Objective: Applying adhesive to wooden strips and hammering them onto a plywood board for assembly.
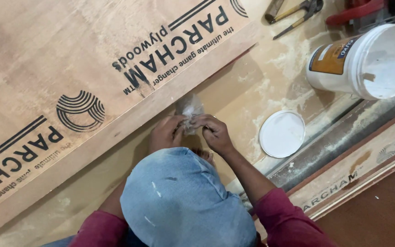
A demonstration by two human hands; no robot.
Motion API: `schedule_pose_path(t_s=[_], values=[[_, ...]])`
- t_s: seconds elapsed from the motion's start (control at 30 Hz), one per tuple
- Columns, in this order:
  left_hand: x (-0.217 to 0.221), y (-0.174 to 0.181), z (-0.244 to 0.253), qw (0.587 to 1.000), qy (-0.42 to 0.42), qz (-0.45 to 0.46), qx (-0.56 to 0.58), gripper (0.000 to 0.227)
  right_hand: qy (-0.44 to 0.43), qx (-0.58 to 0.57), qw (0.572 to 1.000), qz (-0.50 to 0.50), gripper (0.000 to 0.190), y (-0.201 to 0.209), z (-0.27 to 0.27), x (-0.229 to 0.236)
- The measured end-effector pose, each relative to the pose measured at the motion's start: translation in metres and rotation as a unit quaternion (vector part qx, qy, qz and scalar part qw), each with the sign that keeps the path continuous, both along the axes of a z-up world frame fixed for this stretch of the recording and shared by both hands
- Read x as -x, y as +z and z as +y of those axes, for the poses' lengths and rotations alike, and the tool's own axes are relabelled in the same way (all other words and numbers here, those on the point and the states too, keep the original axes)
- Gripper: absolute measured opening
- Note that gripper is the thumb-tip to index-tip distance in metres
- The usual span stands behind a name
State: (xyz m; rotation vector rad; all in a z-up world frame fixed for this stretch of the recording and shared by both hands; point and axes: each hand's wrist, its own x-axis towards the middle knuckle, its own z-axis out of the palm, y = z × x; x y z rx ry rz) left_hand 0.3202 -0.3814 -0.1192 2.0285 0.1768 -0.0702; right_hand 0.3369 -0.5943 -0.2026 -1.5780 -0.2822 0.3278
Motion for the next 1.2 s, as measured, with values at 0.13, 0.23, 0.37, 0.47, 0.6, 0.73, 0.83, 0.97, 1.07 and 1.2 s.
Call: schedule_pose_path(t_s=[0.13,0.23,0.37,0.47,0.6,0.73,0.83,0.97,1.07,1.2], values=[[-0.003,0.009,-0.009,0.998,0.033,0.008,0.060,0.029,0.080,0.086,0.986,-0.120,0.039,0.036,0.013,-0.020],[-0.011,0.014,-0.009,0.994,0.064,0.059,0.072,0.029,0.138,0.185,0.968,-0.103,0.038,0.027,-0.002,-0.032],[0.008,0.001,-0.008,0.998,0.057,0.029,0.024,0.032,0.209,0.381,0.900,-0.030,0.024,0.029,-0.013,-0.032],[-0.005,-0.003,-0.008,0.999,0.022,0.028,0.029,0.036,0.150,0.454,0.874,-0.082,0.020,0.043,-0.001,-0.040],[-0.007,0.000,-0.012,0.999,-0.019,0.004,0.047,0.054,0.073,0.347,0.921,-0.163,0.017,0.043,0.021,-0.036],[-0.008,-0.016,-0.015,0.999,-0.017,-0.012,-0.033,0.054,0.032,0.283,0.956,-0.067,0.010,0.016,0.032,-0.035],[-0.010,-0.013,-0.013,0.995,0.025,0.055,-0.073,0.038,0.040,0.290,0.954,-0.064,0.008,-0.003,0.033,-0.038],[-0.007,-0.007,-0.016,0.999,0.030,0.019,0.023,0.026,0.128,0.451,0.870,-0.153,0.010,-0.020,0.034,-0.039],[-0.003,-0.011,-0.018,0.998,0.026,0.015,0.054,0.026,0.161,0.479,0.852,-0.139,0.017,-0.020,0.039,-0.036],[0.003,-0.034,-0.016,0.997,0.032,0.019,0.072,0.028,0.170,0.449,0.874,-0.078,0.018,-0.030,0.039,-0.026]])
